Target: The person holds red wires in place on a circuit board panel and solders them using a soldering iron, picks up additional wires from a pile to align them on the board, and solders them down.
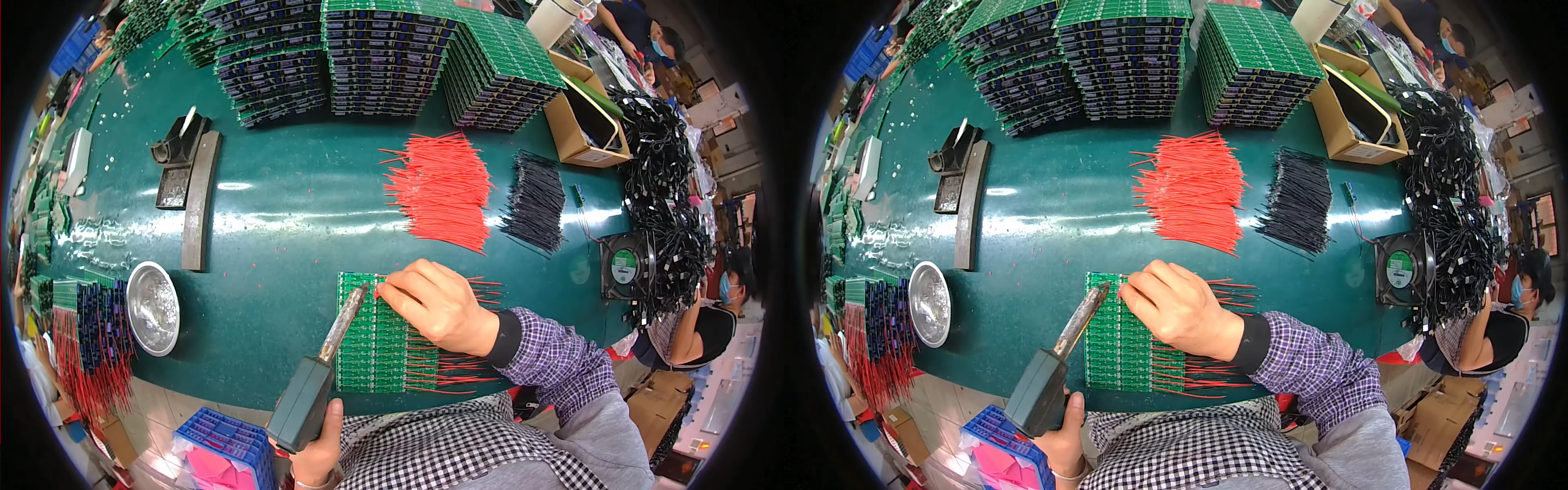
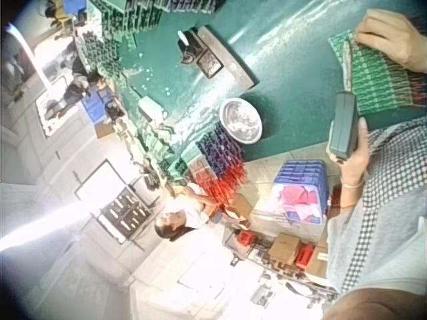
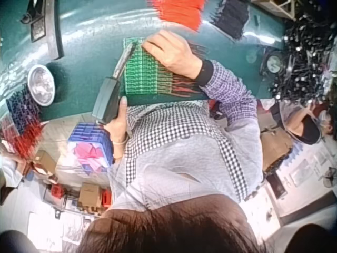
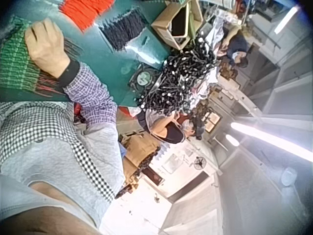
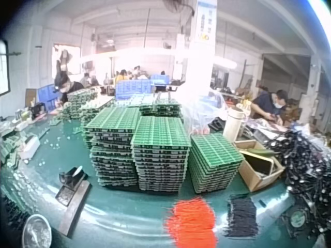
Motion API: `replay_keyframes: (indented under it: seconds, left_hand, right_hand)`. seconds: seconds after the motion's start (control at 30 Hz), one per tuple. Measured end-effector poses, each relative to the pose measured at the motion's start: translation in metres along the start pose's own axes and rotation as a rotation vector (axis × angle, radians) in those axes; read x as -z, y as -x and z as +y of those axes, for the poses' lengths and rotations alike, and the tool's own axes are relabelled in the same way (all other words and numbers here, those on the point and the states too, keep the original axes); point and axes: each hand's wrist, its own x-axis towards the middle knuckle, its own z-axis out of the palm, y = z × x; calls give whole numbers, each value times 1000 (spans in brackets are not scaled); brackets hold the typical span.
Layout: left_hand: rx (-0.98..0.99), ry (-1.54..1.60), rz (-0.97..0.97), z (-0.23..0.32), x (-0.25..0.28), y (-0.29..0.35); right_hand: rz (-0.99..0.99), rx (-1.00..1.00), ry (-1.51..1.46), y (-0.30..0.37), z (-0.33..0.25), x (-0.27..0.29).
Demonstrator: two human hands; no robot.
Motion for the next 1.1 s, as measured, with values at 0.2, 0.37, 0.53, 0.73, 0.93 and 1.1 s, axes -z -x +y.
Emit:
replay_keyframes:
  seconds: [0.2,0.37,0.53,0.73,0.93,1.1]
  left_hand:
    - [6,-24,-17,8,3,-1]
    - [50,-30,-10,11,4,1]
    - [33,-45,-11,7,4,2]
    - [-6,-73,-54,3,8,2]
    - [-44,-89,-73,-2,8,2]
    - [-10,-80,-58,-1,6,1]
  right_hand:
    - [-12,-8,2,-2,-2,4]
    - [22,-11,16,0,-7,11]
    - [12,-39,-58,3,-9,7]
    - [0,-25,-41,5,-8,5]
    - [18,-20,-28,3,-9,4]
    - [-6,-25,-20,4,-9,4]
